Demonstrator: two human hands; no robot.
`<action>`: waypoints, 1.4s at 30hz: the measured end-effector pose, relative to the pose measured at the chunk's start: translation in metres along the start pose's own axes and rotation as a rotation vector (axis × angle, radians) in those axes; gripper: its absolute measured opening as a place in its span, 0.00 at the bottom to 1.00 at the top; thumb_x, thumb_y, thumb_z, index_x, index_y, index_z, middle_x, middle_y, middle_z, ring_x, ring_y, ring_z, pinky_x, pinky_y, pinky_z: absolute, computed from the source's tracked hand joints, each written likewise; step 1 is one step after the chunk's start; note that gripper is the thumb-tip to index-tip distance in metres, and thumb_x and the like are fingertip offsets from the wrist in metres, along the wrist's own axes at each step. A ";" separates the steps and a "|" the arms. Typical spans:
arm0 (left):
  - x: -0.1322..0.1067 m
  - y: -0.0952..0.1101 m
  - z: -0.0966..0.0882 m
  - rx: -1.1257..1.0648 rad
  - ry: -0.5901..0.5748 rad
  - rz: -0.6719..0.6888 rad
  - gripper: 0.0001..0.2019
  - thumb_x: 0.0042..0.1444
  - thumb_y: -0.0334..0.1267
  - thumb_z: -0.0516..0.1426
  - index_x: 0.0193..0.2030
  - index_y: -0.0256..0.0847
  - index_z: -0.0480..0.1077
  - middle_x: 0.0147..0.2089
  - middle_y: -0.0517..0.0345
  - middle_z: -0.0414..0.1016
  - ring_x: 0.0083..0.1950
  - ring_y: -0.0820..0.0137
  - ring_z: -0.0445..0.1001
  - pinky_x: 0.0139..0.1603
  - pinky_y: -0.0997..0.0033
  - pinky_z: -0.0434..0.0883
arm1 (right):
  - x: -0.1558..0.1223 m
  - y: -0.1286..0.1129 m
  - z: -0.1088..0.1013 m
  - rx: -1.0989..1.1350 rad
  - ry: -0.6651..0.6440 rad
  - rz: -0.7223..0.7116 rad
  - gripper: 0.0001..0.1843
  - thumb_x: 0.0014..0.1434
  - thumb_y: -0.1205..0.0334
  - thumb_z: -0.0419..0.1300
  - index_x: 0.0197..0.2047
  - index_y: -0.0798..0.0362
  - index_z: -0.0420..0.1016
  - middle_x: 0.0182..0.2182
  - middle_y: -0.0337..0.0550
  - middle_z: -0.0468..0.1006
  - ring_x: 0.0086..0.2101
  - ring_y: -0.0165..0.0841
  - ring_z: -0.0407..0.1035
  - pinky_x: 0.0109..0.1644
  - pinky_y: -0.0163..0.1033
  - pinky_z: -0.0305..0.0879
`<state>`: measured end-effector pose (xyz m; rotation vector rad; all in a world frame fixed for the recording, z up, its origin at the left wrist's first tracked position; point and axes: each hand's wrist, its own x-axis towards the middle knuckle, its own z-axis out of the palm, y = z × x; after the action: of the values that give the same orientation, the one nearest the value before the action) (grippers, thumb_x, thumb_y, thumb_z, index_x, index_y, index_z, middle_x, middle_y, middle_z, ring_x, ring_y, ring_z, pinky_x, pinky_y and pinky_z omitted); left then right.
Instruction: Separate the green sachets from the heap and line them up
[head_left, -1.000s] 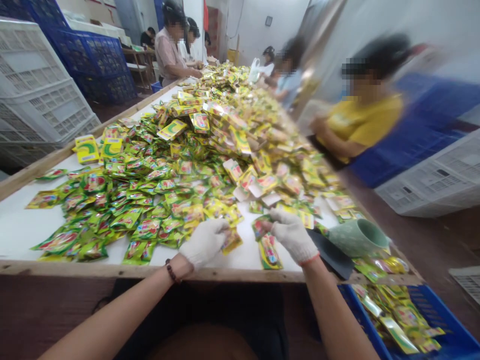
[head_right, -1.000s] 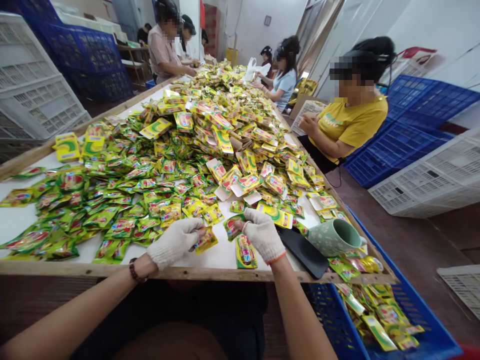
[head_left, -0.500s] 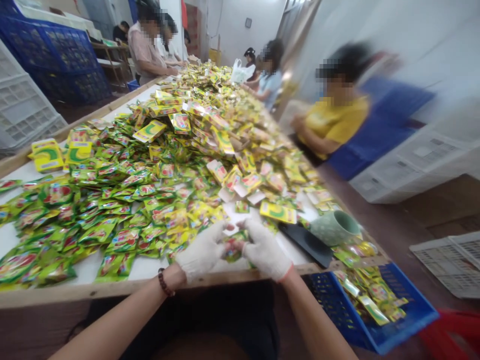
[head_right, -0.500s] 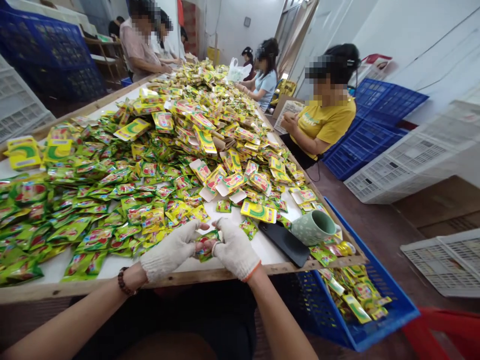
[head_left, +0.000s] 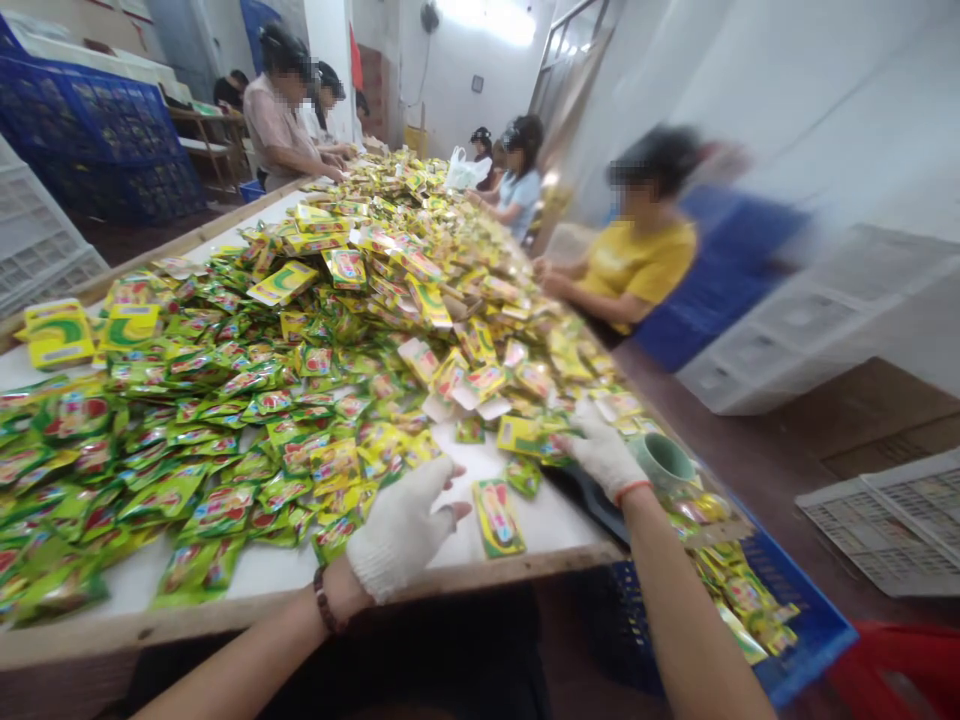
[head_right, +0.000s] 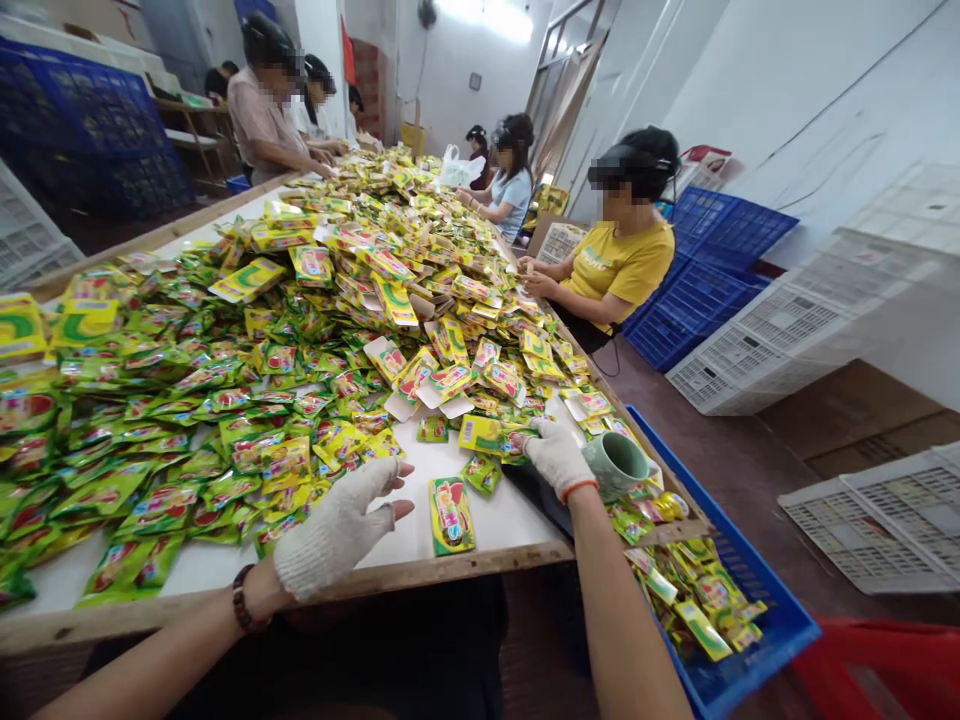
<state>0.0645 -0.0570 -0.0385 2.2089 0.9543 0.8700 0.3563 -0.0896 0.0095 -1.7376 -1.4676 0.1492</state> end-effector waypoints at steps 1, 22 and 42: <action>0.001 0.001 -0.003 0.007 0.024 0.035 0.17 0.55 0.39 0.56 0.51 0.41 0.67 0.49 0.49 0.75 0.48 0.62 0.75 0.51 0.58 0.71 | -0.006 -0.008 0.002 -0.030 -0.028 -0.048 0.06 0.50 0.62 0.61 0.31 0.54 0.76 0.28 0.42 0.77 0.32 0.37 0.69 0.37 0.40 0.65; -0.019 -0.013 -0.023 0.668 0.310 0.214 0.22 0.42 0.40 0.63 0.45 0.37 0.63 0.43 0.43 0.72 0.44 0.53 0.72 0.47 0.52 0.71 | -0.084 -0.098 0.091 0.740 -0.051 0.151 0.20 0.55 0.46 0.61 0.42 0.53 0.68 0.33 0.44 0.77 0.30 0.34 0.72 0.32 0.38 0.72; -0.019 -0.002 -0.014 0.630 0.267 0.238 0.16 0.47 0.36 0.60 0.43 0.38 0.64 0.42 0.47 0.73 0.44 0.57 0.72 0.45 0.56 0.72 | -0.085 -0.102 0.102 0.336 -0.316 -0.106 0.13 0.56 0.65 0.54 0.44 0.54 0.73 0.30 0.41 0.76 0.29 0.32 0.69 0.34 0.37 0.66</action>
<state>0.0429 -0.0669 -0.0377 2.8331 1.2366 1.1057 0.1942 -0.1141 -0.0241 -1.4041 -1.6463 0.6024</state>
